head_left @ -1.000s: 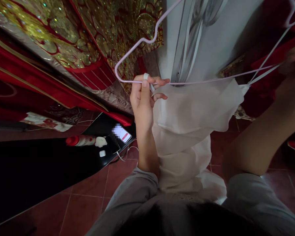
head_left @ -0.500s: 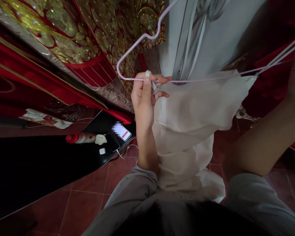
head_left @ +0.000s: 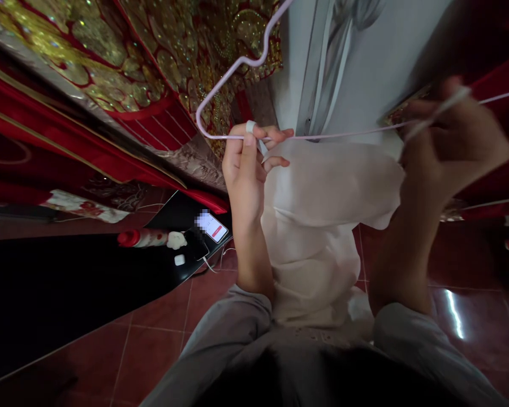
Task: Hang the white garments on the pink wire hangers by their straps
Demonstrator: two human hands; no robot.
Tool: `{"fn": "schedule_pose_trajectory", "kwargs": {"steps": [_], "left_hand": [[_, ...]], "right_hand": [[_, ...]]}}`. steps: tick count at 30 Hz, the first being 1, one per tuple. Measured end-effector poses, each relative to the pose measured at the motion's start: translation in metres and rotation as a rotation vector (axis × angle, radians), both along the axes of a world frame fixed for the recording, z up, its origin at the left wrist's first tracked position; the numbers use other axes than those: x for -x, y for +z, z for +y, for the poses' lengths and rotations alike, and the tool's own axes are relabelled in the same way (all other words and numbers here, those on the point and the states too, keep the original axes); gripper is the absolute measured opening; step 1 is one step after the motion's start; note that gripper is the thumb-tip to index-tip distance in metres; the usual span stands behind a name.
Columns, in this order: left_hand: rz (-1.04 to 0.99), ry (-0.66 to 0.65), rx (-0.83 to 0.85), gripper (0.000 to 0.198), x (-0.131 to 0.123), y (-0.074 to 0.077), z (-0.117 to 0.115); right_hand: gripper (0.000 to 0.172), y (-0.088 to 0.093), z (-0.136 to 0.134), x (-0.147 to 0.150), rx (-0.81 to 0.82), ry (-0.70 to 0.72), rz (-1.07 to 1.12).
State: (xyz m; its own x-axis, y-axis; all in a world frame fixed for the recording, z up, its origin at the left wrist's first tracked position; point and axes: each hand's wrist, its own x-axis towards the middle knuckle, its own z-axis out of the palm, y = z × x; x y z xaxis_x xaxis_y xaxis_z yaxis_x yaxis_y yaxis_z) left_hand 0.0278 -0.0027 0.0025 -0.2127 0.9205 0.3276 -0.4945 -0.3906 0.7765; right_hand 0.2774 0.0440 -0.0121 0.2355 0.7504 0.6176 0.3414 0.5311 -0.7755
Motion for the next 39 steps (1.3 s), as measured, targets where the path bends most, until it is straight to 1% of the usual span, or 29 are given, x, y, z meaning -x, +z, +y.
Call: {"fn": "schedule_pose_trajectory", "kwargs": {"steps": [2,4,5,6,7,9,11,12,13,14,15,16,18,19,20,21,23,25,26,27,28,30,31,32,33,35,37,39], "left_hand": [[0.005,0.009,-0.003,0.014,-0.002,0.001,-0.001],[0.015,0.018,0.0,0.01,-0.002,0.0,-0.003],[0.027,0.04,0.007,0.008,0.0,-0.001,-0.004],[0.045,0.091,0.014,0.01,0.003,-0.003,-0.005],[0.07,0.172,0.02,0.015,0.007,-0.005,-0.005],[0.13,0.401,0.021,0.028,0.02,-0.009,-0.004],[0.182,0.617,0.004,0.034,0.036,-0.011,-0.001],[0.201,0.681,-0.019,0.033,0.043,-0.011,0.002],[0.216,0.699,-0.05,0.029,0.05,-0.009,0.004],[0.232,0.675,-0.073,0.024,0.055,-0.005,0.008],[0.255,0.608,-0.083,0.022,0.059,0.0,0.011],[0.286,0.514,-0.075,0.021,0.061,0.006,0.014],[0.362,0.313,-0.021,0.023,0.061,0.022,0.022],[0.402,0.238,0.019,0.024,0.06,0.031,0.025],[0.44,0.193,0.062,0.024,0.058,0.04,0.028],[0.47,0.18,0.109,0.026,0.057,0.049,0.031],[0.453,0.235,0.237,0.032,0.056,0.065,0.035],[0.35,0.301,0.35,0.036,0.056,0.073,0.036],[0.335,0.3,0.349,0.035,0.057,0.073,0.036],[0.36,0.282,0.293,0.031,0.057,0.07,0.035],[0.406,0.266,0.194,0.027,0.057,0.064,0.035],[0.464,0.267,-0.051,0.023,0.054,0.046,0.034],[0.39,0.313,-0.115,0.024,0.05,0.035,0.034],[0.278,0.326,-0.119,0.026,0.045,0.024,0.033],[0.179,0.304,-0.08,0.022,0.04,0.014,0.032],[0.064,0.229,-0.018,0.014,0.026,-0.001,0.029],[0.022,0.218,-0.044,0.01,0.012,-0.007,0.025],[0.011,0.249,-0.104,0.008,0.002,-0.009,0.022]], "right_hand": [[0.044,0.001,-0.007,0.016,-0.094,0.022,-0.031],[0.042,0.003,-0.012,0.023,-0.121,0.058,-0.039],[0.042,0.003,-0.014,0.024,-0.13,0.051,-0.028],[0.042,0.003,-0.016,0.023,-0.134,0.037,-0.024],[0.042,0.003,-0.017,0.022,-0.129,0.026,-0.032],[0.042,0.003,-0.02,0.02,-0.112,0.024,-0.047],[0.041,0.002,-0.021,0.02,-0.103,0.034,-0.042],[0.04,0.002,-0.02,0.021,-0.1,0.034,-0.034],[0.039,0.001,-0.02,0.021,-0.098,0.025,-0.024],[0.039,0.0,-0.019,0.022,-0.091,0.011,-0.016],[0.04,-0.001,-0.017,0.022,-0.08,-0.001,-0.012],[0.041,-0.003,-0.016,0.023,-0.068,-0.009,-0.009],[0.041,-0.006,-0.014,0.023,-0.053,-0.007,-0.005],[0.04,-0.008,-0.013,0.023,-0.056,0.0,0.001],[0.039,-0.01,-0.012,0.023,-0.069,0.007,0.013],[0.037,-0.011,-0.011,0.023,-0.089,0.015,0.029],[0.033,-0.014,-0.01,0.023,-0.137,0.029,0.066],[0.032,-0.017,-0.009,0.023,-0.165,0.044,0.086],[0.033,-0.018,-0.009,0.023,-0.174,0.045,0.091],[0.034,-0.019,-0.008,0.023,-0.183,0.046,0.092],[0.036,-0.02,-0.007,0.024,-0.194,0.045,0.091],[0.038,-0.02,-0.007,0.025,-0.228,0.048,0.095],[0.038,-0.02,-0.007,0.026,-0.243,0.051,0.097],[0.039,-0.02,-0.008,0.027,-0.253,0.058,0.098],[0.038,-0.019,-0.009,0.029,-0.253,0.065,0.099],[0.037,-0.017,-0.012,0.034,-0.242,0.073,0.094],[0.035,-0.013,-0.013,0.038,-0.264,0.074,0.08],[0.034,-0.008,-0.009,0.037,-0.319,0.062,0.065]]}}
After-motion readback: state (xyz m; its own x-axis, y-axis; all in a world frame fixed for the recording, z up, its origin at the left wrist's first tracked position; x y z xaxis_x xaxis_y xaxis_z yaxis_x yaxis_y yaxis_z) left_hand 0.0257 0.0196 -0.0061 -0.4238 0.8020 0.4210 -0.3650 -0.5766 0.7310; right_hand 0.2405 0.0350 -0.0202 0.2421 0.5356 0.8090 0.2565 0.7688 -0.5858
